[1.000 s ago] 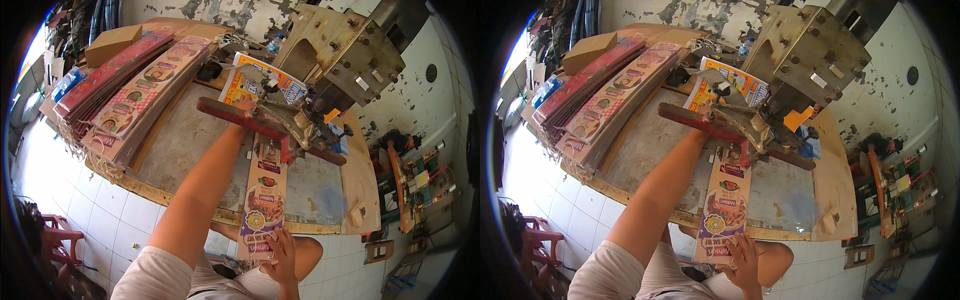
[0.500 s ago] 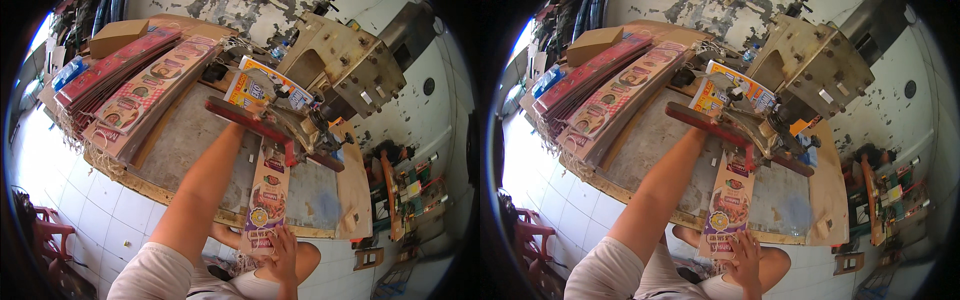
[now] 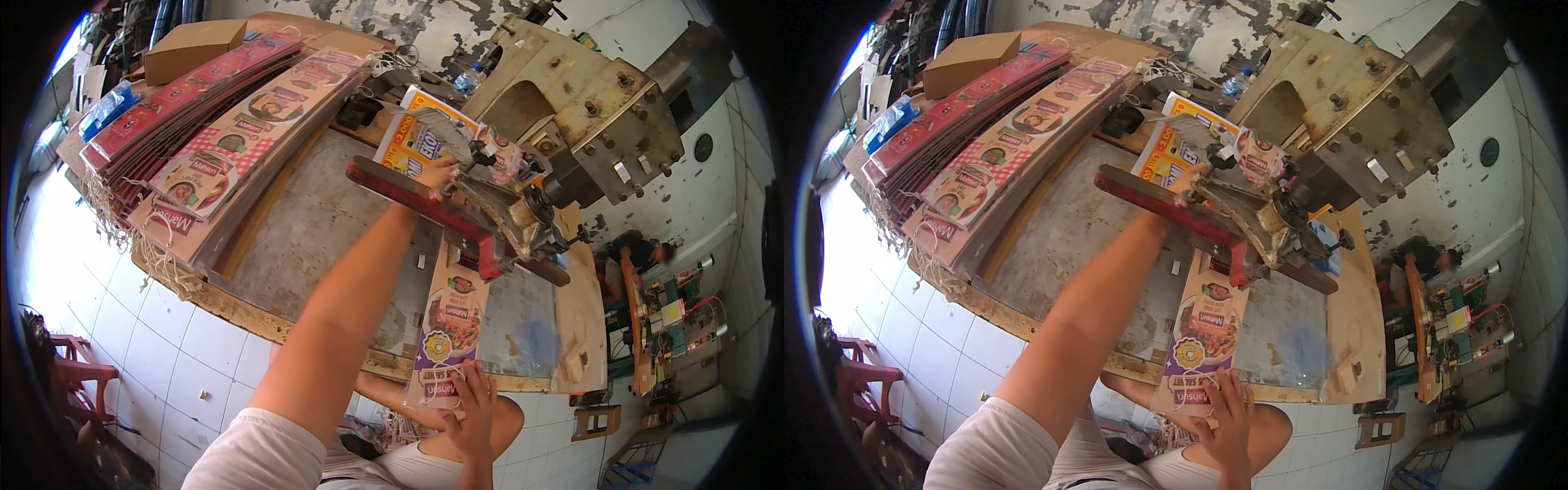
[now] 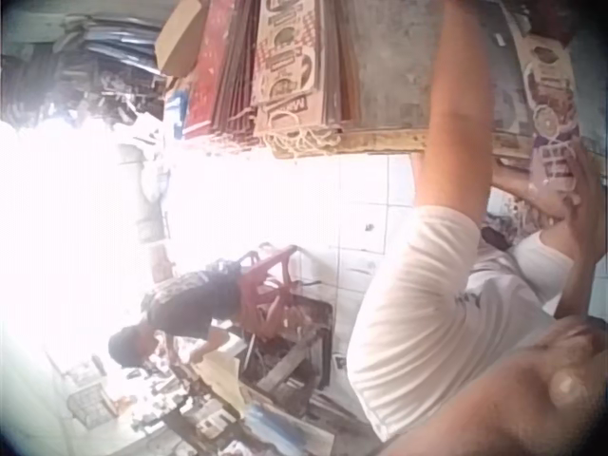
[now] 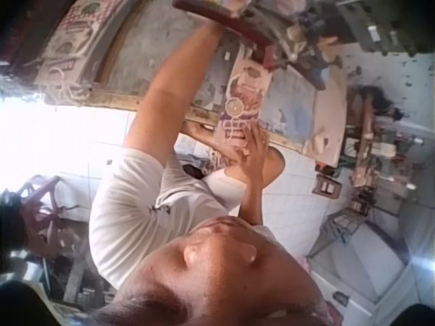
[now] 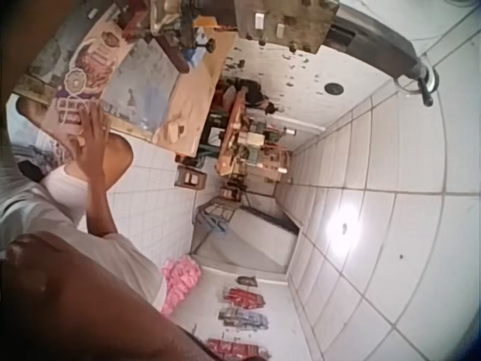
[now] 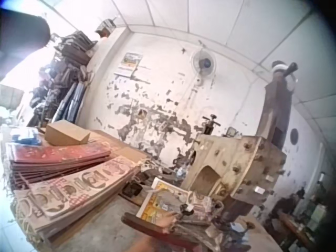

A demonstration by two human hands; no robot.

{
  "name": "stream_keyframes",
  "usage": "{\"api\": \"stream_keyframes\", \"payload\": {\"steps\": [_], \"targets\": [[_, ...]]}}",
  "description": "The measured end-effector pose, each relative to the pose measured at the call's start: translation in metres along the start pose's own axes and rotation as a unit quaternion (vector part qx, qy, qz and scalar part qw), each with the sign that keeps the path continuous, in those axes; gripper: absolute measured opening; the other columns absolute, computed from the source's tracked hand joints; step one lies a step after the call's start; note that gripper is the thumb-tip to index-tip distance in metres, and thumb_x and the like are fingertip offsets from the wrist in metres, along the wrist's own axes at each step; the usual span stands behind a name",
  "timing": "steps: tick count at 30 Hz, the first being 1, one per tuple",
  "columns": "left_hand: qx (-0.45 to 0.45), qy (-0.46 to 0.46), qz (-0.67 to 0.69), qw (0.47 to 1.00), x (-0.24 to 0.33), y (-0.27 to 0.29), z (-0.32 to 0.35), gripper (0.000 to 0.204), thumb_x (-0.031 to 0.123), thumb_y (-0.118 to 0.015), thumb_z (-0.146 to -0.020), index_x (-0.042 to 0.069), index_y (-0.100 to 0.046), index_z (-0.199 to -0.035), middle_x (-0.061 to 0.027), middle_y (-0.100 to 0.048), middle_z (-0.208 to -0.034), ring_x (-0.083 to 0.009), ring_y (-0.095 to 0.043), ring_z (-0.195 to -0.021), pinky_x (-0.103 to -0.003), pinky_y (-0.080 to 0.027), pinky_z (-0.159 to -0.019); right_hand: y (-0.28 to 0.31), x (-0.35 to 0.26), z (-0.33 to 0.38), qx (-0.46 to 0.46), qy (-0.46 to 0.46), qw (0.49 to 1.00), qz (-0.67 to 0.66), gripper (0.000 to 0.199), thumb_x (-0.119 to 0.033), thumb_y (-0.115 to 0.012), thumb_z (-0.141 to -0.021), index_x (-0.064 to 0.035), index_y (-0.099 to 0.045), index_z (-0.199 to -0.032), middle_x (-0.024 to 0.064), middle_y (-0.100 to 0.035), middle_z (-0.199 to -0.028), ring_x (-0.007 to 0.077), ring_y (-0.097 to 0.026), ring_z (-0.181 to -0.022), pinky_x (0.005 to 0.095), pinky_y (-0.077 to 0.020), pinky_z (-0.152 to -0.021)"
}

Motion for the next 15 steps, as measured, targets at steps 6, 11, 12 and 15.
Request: {"api": "stream_keyframes", "payload": {"steps": [6, 11, 12, 15], "targets": [[0.030, 0.033, -0.022, 0.999, 0.012, -0.025, 0.001, 0.026, 0.024, -0.062, -0.110, 0.002, -0.069, -0.124, -0.0027, -0.071, -0.101, -0.0122, -0.064, -0.088, -0.030, -0.051, -0.078, 0.002, 0.003, -0.004, 0.001, -0.013, 1.000, 0.004, 0.072, -0.065, -0.060, -0.103, -0.0091, -0.067, -0.147, 0.0184, -0.054, -0.164, 0.0407, -0.043, -0.157, 0.0617, -0.0229, -0.127], [0.007, -0.084, -0.014, 0.996, -0.008, -0.019, -0.013, 0.025, 0.022, -0.061, -0.109, 0.001, -0.069, -0.121, -0.0045, -0.072, -0.103, -0.0144, -0.065, -0.094, -0.030, -0.051, -0.085, 0.001, 0.005, -0.012, 0.003, -0.004, 1.000, 0.002, 0.072, -0.066, -0.059, -0.104, -0.0090, -0.067, -0.147, 0.0177, -0.054, -0.164, 0.0408, -0.044, -0.156, 0.0602, -0.0211, -0.128], [0.013, -0.132, -0.049, 0.990, -0.012, -0.014, -0.017, 0.025, 0.021, -0.061, -0.109, 0.001, -0.069, -0.121, -0.0047, -0.072, -0.103, -0.0147, -0.065, -0.094, -0.030, -0.051, -0.085, -0.001, 0.006, -0.015, 0.004, 0.002, 1.000, -0.001, 0.072, -0.066, -0.058, -0.104, -0.0090, -0.067, -0.147, 0.0176, -0.053, -0.164, 0.0409, -0.044, -0.156, 0.0597, -0.0207, -0.128], [0.039, -0.220, -0.182, 0.958, -0.012, 0.011, -0.024, 0.023, 0.018, -0.058, -0.110, 0.000, -0.068, -0.121, -0.0048, -0.073, -0.105, -0.0152, -0.066, -0.095, -0.030, -0.052, -0.085, -0.006, 0.004, -0.022, 0.002, 0.022, 1.000, -0.009, 0.072, -0.066, -0.056, -0.105, -0.0090, -0.067, -0.147, 0.0173, -0.053, -0.165, 0.0411, -0.044, -0.156, 0.0587, -0.0203, -0.129]]}}
Point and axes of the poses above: each hand's wrist, its own z-axis away from the middle knuckle, its own y-axis out of the back of the hand, x = y × z, the point moved 2 cm from there along -z, towards the middle knuckle
